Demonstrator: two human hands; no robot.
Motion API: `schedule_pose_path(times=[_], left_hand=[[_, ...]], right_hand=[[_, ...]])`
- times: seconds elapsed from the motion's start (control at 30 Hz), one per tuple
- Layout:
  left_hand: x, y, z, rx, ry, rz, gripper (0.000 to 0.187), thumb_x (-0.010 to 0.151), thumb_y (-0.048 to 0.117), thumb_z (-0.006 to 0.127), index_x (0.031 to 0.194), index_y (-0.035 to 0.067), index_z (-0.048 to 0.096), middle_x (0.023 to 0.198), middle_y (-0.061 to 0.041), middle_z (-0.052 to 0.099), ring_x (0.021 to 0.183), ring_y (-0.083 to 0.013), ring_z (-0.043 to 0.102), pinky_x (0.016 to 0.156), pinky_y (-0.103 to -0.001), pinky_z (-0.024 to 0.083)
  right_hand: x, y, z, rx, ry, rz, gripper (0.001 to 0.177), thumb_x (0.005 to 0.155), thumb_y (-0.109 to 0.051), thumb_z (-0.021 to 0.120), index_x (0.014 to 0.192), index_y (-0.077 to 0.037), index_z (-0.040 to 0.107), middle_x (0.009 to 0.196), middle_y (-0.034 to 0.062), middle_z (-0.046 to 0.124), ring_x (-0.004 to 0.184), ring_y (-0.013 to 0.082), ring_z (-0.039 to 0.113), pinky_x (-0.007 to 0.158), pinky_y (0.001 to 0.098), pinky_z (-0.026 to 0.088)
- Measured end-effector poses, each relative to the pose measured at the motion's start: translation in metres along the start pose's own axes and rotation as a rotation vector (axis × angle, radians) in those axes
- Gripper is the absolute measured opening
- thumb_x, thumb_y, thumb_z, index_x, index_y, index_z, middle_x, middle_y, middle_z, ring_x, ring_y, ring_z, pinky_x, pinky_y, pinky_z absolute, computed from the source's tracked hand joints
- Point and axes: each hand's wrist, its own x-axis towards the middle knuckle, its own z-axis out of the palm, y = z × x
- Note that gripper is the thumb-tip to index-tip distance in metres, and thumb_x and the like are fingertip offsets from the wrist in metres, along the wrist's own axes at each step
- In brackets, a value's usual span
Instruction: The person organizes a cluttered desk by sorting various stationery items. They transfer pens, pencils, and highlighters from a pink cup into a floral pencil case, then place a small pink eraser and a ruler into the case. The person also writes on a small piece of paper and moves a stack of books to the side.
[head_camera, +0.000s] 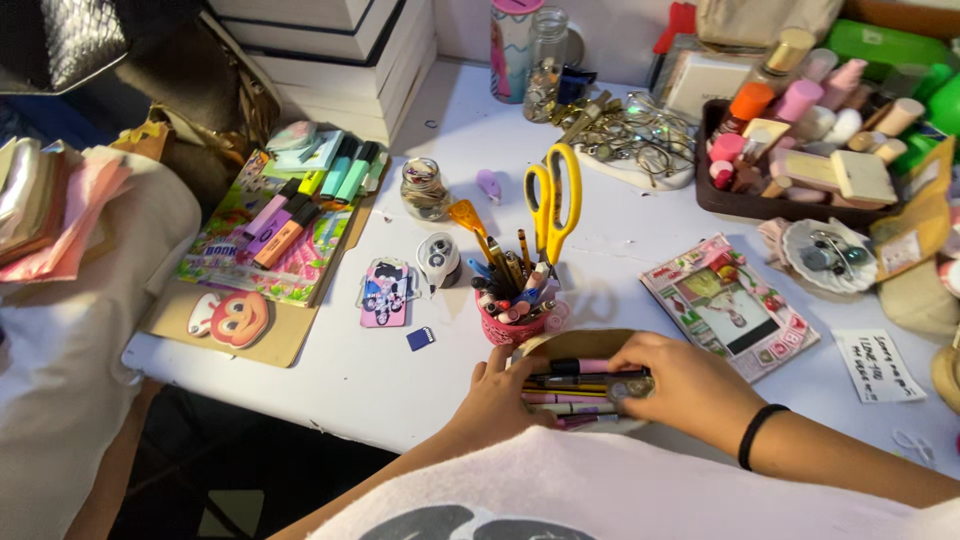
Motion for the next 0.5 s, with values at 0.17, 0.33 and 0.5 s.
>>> schedule_pose_path(times=[0.17, 0.33, 0.5], left_hand=[[-0.014, 0.014, -0.021, -0.097, 0.089, 0.04, 0.047, 0.074, 0.024, 0.077, 0.12, 0.016, 0.072, 0.143, -0.016, 0.05, 0.123, -0.0432, 0.05, 0.106, -0.048, 0.042], [-0.028, 0.014, -0.056, -0.195, 0.186, 0.055, 0.029, 0.078, 0.016, 0.072, 0.107, 0.013, 0.076, 0.135, -0.015, 0.058, 0.126, -0.0386, 0.053, 0.105, -0.046, 0.044], [-0.049, -0.003, -0.091, -0.231, 0.211, 0.012, 0.024, 0.082, 0.014, 0.07, 0.105, 0.011, 0.075, 0.126, -0.013, 0.063, 0.121, -0.0335, 0.058, 0.103, -0.042, 0.047]], right_hand=[[0.009, -0.014, -0.001, 0.131, -0.092, 0.314, 0.026, 0.085, -0.033, 0.078, 0.104, -0.015, 0.075, 0.086, 0.0064, 0.072, 0.074, 0.0224, 0.073, 0.071, 0.0348, 0.056], [0.039, -0.013, 0.014, 0.176, 0.194, 0.029, 0.023, 0.08, -0.02, 0.072, 0.1, -0.008, 0.073, 0.09, 0.0075, 0.07, 0.074, 0.0222, 0.069, 0.07, 0.0369, 0.055], [0.069, -0.029, 0.021, 0.167, 0.198, 0.133, 0.04, 0.075, -0.022, 0.079, 0.112, -0.01, 0.067, 0.101, 0.0095, 0.074, 0.092, 0.023, 0.07, 0.08, 0.0384, 0.056]])
